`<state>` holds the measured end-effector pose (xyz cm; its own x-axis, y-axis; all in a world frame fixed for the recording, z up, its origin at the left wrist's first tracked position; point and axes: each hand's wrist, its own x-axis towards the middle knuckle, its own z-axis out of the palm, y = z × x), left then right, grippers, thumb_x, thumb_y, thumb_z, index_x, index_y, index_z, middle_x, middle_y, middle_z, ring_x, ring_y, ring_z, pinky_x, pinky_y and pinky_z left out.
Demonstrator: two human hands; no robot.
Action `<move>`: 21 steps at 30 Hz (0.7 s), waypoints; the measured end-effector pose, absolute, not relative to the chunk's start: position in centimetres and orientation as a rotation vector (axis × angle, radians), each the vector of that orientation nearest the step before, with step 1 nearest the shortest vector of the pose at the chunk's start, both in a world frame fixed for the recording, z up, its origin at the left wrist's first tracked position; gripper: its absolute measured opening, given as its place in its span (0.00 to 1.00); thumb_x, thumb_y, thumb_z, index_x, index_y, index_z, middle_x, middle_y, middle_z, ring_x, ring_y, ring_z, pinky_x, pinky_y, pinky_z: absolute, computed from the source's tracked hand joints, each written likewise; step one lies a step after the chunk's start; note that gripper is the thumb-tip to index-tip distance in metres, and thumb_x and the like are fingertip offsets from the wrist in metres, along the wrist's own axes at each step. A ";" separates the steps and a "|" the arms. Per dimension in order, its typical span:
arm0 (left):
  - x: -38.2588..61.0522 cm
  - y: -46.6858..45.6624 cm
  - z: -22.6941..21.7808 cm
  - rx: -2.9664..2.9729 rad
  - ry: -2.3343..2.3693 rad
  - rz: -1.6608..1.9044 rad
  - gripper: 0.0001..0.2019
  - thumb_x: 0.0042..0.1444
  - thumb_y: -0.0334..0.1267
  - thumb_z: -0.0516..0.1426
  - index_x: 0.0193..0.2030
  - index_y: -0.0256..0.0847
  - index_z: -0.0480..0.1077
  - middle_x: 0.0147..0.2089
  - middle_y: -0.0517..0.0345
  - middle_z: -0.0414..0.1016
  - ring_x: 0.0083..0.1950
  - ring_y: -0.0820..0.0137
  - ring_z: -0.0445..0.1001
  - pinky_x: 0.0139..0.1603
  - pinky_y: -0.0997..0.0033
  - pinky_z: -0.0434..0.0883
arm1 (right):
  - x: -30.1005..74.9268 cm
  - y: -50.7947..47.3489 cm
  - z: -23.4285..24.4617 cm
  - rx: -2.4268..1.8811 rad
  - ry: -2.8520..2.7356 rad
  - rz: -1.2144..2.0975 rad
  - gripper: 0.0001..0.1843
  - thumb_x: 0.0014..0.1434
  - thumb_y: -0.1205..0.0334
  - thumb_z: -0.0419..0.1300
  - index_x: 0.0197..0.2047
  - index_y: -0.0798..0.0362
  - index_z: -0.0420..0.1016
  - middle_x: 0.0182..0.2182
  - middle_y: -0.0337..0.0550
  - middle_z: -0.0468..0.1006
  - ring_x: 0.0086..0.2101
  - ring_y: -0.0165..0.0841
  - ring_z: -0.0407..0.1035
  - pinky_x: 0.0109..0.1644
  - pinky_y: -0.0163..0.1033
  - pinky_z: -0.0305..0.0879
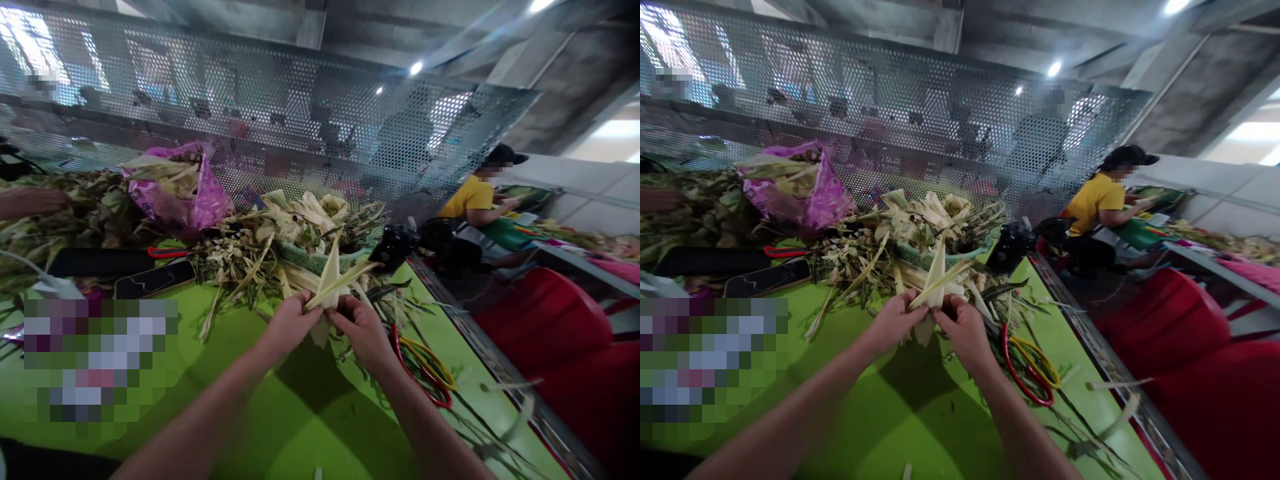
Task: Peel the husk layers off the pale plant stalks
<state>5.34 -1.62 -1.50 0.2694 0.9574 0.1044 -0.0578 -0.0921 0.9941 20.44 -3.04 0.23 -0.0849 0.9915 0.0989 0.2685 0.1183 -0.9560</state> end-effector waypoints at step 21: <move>5.4 -1.7 -1.4 1.281 0.929 1.140 0.08 0.51 0.35 0.57 0.39 0.36 0.71 0.36 0.55 0.76 0.36 0.71 0.71 0.39 0.73 0.68 | 20.3 -3.4 0.3 -1.254 -1.487 1.054 0.11 0.52 0.56 0.62 0.36 0.54 0.70 0.29 0.39 0.71 0.26 0.29 0.61 0.28 0.34 0.59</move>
